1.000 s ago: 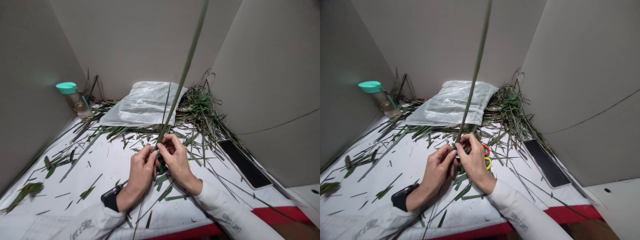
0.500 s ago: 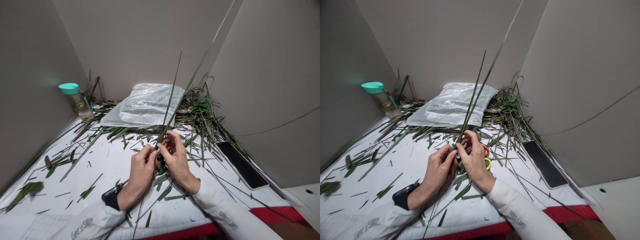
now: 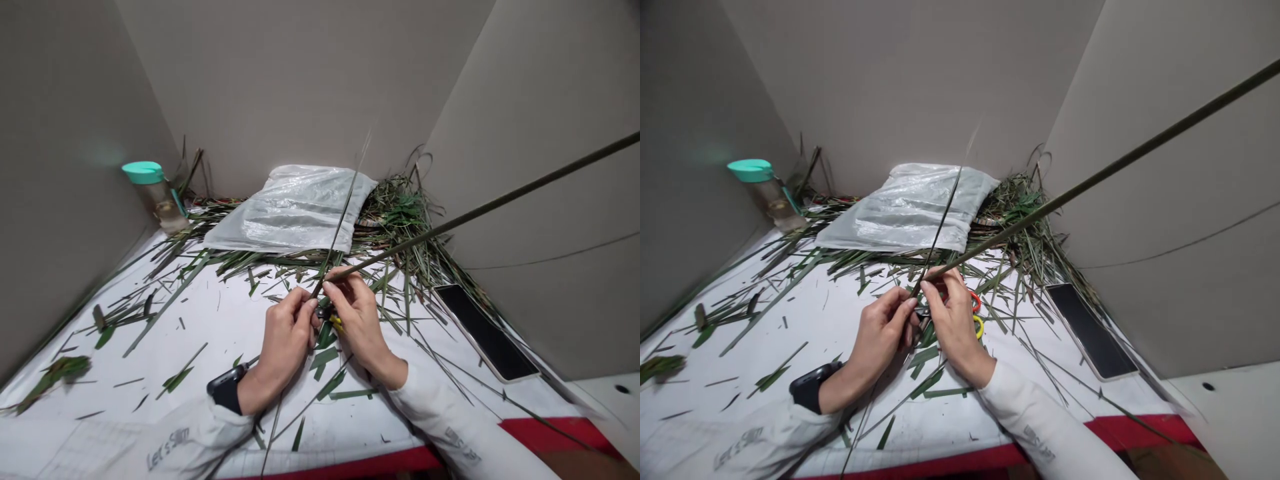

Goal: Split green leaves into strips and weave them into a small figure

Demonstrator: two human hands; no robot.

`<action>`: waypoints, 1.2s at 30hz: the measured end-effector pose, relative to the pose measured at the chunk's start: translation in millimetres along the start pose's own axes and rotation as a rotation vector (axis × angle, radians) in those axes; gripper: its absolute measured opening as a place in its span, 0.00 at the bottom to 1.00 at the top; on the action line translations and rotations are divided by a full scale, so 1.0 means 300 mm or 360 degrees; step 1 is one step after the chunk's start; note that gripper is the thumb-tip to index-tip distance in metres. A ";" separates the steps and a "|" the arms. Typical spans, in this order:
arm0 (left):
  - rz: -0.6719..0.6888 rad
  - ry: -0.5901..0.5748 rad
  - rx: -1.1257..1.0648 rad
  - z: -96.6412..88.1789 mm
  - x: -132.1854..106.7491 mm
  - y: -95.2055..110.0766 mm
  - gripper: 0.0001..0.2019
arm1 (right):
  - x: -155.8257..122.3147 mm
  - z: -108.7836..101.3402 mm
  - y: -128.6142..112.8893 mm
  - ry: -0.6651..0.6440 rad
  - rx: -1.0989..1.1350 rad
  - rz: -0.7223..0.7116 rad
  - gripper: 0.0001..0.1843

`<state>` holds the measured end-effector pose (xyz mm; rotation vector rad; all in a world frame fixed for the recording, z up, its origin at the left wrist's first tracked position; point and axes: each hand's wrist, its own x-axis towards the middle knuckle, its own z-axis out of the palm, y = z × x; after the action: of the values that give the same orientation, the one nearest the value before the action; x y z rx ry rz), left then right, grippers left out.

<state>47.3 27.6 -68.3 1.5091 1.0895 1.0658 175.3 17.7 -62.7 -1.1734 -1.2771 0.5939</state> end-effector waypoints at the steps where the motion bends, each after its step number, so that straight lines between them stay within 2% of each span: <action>1: 0.0004 -0.0003 -0.0012 0.000 0.000 0.000 0.11 | 0.000 0.000 -0.001 0.0007 0.0010 0.0011 0.03; 11: 0.0009 -0.0035 -0.0039 -0.002 -0.008 0.014 0.11 | 0.006 -0.001 -0.021 0.0076 0.0101 0.0138 0.04; 19: 0.0006 0.0009 -0.0034 -0.009 -0.009 0.013 0.13 | 0.012 0.001 -0.026 -0.0003 0.0108 0.0114 0.04; 26: -0.0124 -0.0198 -0.0354 -0.018 0.008 0.032 0.12 | 0.011 -0.016 -0.032 -0.0072 0.0094 -0.0009 0.02; 29: -0.0174 -0.0265 -0.0505 -0.023 0.019 0.031 0.13 | 0.007 -0.020 -0.036 -0.0093 0.0137 -0.0079 0.07; 33: -0.0275 -0.0384 -0.0674 -0.026 0.033 0.023 0.14 | 0.009 -0.022 -0.039 -0.0014 0.0147 -0.0069 0.14; 36: -0.0327 -0.0439 -0.0750 -0.025 0.040 0.021 0.15 | 0.016 -0.028 -0.045 0.0014 0.0074 -0.0036 0.13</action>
<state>43.6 39.7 -59.5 1.0999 0.7191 0.8648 180.9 14.2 -47.4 -1.1206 -1.2609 0.5982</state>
